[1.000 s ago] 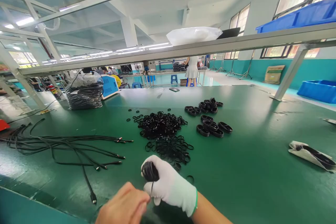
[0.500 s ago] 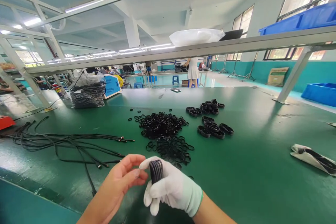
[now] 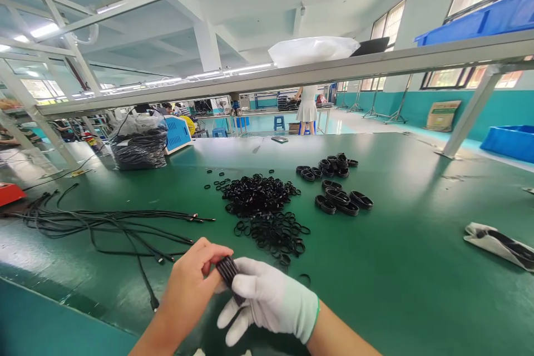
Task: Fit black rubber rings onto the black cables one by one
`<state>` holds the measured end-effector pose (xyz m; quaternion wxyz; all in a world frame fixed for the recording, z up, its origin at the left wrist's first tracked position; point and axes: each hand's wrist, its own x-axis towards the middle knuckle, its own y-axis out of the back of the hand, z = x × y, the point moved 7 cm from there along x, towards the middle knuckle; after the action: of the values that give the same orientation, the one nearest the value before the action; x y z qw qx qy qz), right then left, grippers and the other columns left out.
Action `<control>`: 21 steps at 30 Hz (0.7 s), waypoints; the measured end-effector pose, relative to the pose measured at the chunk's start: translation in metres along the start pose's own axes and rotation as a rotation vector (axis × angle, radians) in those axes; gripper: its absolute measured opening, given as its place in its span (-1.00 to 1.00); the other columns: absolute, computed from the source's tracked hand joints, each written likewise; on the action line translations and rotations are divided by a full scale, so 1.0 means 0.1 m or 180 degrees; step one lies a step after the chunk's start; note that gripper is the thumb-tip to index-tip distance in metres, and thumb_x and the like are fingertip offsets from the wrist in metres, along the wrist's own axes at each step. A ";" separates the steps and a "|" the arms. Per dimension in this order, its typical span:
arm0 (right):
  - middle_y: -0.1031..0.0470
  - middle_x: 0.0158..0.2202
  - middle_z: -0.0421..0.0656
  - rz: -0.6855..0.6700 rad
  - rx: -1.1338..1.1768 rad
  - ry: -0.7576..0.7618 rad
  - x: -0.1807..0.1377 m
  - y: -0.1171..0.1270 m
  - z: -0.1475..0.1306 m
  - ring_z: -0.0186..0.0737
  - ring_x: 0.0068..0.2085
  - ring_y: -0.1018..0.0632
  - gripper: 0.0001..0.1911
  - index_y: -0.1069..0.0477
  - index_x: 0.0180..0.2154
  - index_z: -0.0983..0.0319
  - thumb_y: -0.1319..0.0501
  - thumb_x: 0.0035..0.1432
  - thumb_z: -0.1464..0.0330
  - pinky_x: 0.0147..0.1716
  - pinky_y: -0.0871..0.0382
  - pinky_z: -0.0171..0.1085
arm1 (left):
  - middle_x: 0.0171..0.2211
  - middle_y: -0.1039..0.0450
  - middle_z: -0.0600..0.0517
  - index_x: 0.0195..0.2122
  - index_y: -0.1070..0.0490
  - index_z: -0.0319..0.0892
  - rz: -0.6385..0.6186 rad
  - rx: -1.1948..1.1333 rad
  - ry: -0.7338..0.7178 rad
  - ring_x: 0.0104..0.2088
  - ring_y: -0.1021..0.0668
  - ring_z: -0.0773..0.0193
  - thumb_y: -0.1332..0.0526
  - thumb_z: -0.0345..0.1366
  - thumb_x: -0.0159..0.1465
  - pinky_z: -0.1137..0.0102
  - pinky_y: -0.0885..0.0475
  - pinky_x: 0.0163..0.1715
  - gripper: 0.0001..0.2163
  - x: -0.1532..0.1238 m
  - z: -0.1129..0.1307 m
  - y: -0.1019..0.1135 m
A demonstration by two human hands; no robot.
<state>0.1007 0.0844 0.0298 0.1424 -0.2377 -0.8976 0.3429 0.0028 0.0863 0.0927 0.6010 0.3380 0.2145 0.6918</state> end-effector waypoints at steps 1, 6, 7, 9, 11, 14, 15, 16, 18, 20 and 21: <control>-0.42 -0.24 -0.04 -0.0001 0.0037 -0.0002 0.01 0.00 0.01 -0.30 -0.36 -0.54 -0.49 -0.26 -0.08 0.32 -0.29 0.01 0.17 -0.47 -0.49 -0.33 | -0.40 -0.34 0.08 -0.34 -0.51 -0.07 -0.0105 -0.0060 0.0050 -0.40 -0.40 0.28 -0.12 -0.44 0.11 0.40 -0.30 -0.34 -0.79 0.02 -0.02 0.02; -0.42 -0.09 0.12 -0.0504 0.0472 -0.0602 -0.02 -0.13 0.13 -0.32 -0.49 -0.52 -0.31 -0.33 -0.10 0.40 -0.10 0.02 -0.09 -0.61 -0.36 -0.40 | -0.07 -0.38 0.02 -0.01 -0.41 -0.02 -0.1290 -0.1720 -0.0170 -0.09 -0.40 0.16 -0.23 -0.35 0.07 0.34 -0.27 -0.06 -0.59 0.04 -0.01 -0.02; -0.42 -0.07 0.12 -0.0550 0.0529 -0.0771 -0.03 -0.15 0.16 -0.30 -0.46 -0.53 -0.27 -0.32 -0.07 0.38 -0.10 0.00 -0.12 -0.58 -0.37 -0.39 | -0.06 -0.39 -0.01 -0.02 -0.42 -0.06 -0.1459 -0.2092 -0.0202 -0.07 -0.39 0.13 -0.25 -0.33 0.05 0.33 -0.27 -0.06 -0.59 0.04 -0.01 -0.03; -0.40 -0.03 0.09 -0.0516 0.0535 -0.0999 -0.05 -0.16 0.18 -0.22 -0.35 -0.56 -0.24 -0.30 -0.03 0.34 -0.10 -0.03 -0.15 -0.44 -0.42 -0.31 | -0.18 -0.44 -0.04 -0.13 -0.48 -0.16 -0.1626 -0.2518 -0.0102 -0.14 -0.43 0.12 -0.28 -0.30 0.01 0.35 -0.31 -0.16 -0.66 0.06 -0.02 -0.08; -0.41 -0.08 0.04 -0.0239 0.0250 -0.0774 -0.03 -0.11 0.11 -0.15 -0.25 -0.55 -0.28 -0.32 -0.04 0.33 -0.09 0.01 -0.14 -0.32 -0.43 -0.22 | -0.27 -0.46 -0.02 -0.21 -0.48 -0.18 -0.1629 -0.2357 0.0129 -0.21 -0.45 0.14 -0.27 -0.31 0.02 0.36 -0.32 -0.24 -0.72 0.09 -0.04 -0.12; -0.39 -0.14 -0.02 0.0472 -0.0566 -0.0055 0.00 0.02 -0.11 -0.10 -0.15 -0.50 -0.43 -0.28 -0.02 0.30 -0.26 0.01 0.10 -0.24 -0.43 -0.14 | -0.32 -0.47 0.02 -0.31 -0.49 -0.13 -0.1238 -0.1180 0.0308 -0.23 -0.45 0.14 -0.26 -0.28 0.04 0.36 -0.30 -0.23 -0.83 0.14 -0.04 -0.09; -0.37 -0.14 -0.04 0.0655 -0.0778 0.0073 -0.01 0.04 -0.16 -0.10 -0.14 -0.49 -0.43 -0.26 -0.01 0.28 -0.32 -0.04 0.22 -0.24 -0.43 -0.13 | -0.32 -0.47 0.03 -0.31 -0.49 -0.11 -0.1020 -0.0847 0.0330 -0.24 -0.45 0.15 -0.26 -0.24 0.05 0.36 -0.29 -0.24 -0.83 0.15 -0.04 -0.05; -0.35 -0.13 -0.04 0.0774 -0.0890 0.0088 -0.01 0.05 -0.18 -0.10 -0.14 -0.49 -0.39 -0.23 0.01 0.27 -0.35 -0.09 0.29 -0.24 -0.43 -0.13 | -0.33 -0.47 0.05 -0.30 -0.48 -0.10 -0.0786 -0.0659 0.0363 -0.26 -0.45 0.16 -0.23 -0.19 0.09 0.36 -0.28 -0.25 -0.82 0.15 -0.03 -0.01; -0.33 -0.13 -0.05 0.0855 -0.0826 0.0013 -0.02 0.05 -0.19 -0.11 -0.16 -0.50 -0.38 -0.21 0.00 0.27 -0.35 -0.12 0.33 -0.28 -0.44 -0.14 | -0.39 -0.45 0.06 -0.30 -0.45 -0.12 -0.0426 -0.0685 0.0555 -0.34 -0.44 0.22 -0.13 -0.12 0.18 0.38 -0.27 -0.31 -0.78 0.10 -0.07 0.04; -0.33 -0.14 -0.05 0.0812 -0.0680 -0.0004 -0.02 0.03 -0.18 -0.12 -0.17 -0.50 -0.43 -0.20 -0.04 0.28 -0.33 -0.11 0.32 -0.30 -0.44 -0.16 | -0.48 -0.40 0.09 -0.37 -0.41 -0.16 -0.0375 -0.1058 0.0857 -0.44 -0.39 0.28 -0.08 -0.12 0.21 0.41 -0.25 -0.39 -0.76 0.01 -0.15 -0.02; -0.33 -0.14 -0.06 0.0777 -0.0663 -0.0010 -0.02 0.03 -0.17 -0.11 -0.16 -0.50 -0.44 -0.21 -0.05 0.28 -0.32 -0.10 0.33 -0.29 -0.44 -0.16 | -0.52 -0.36 0.11 -0.41 -0.39 -0.17 -0.0461 -0.1304 0.1005 -0.49 -0.36 0.32 -0.10 -0.14 0.19 0.43 -0.23 -0.44 -0.78 -0.04 -0.19 -0.09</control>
<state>0.1108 0.0941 0.0404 0.0729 -0.3580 -0.8929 0.2631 -0.0048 0.0862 0.0730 0.6638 0.0810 0.1846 0.7202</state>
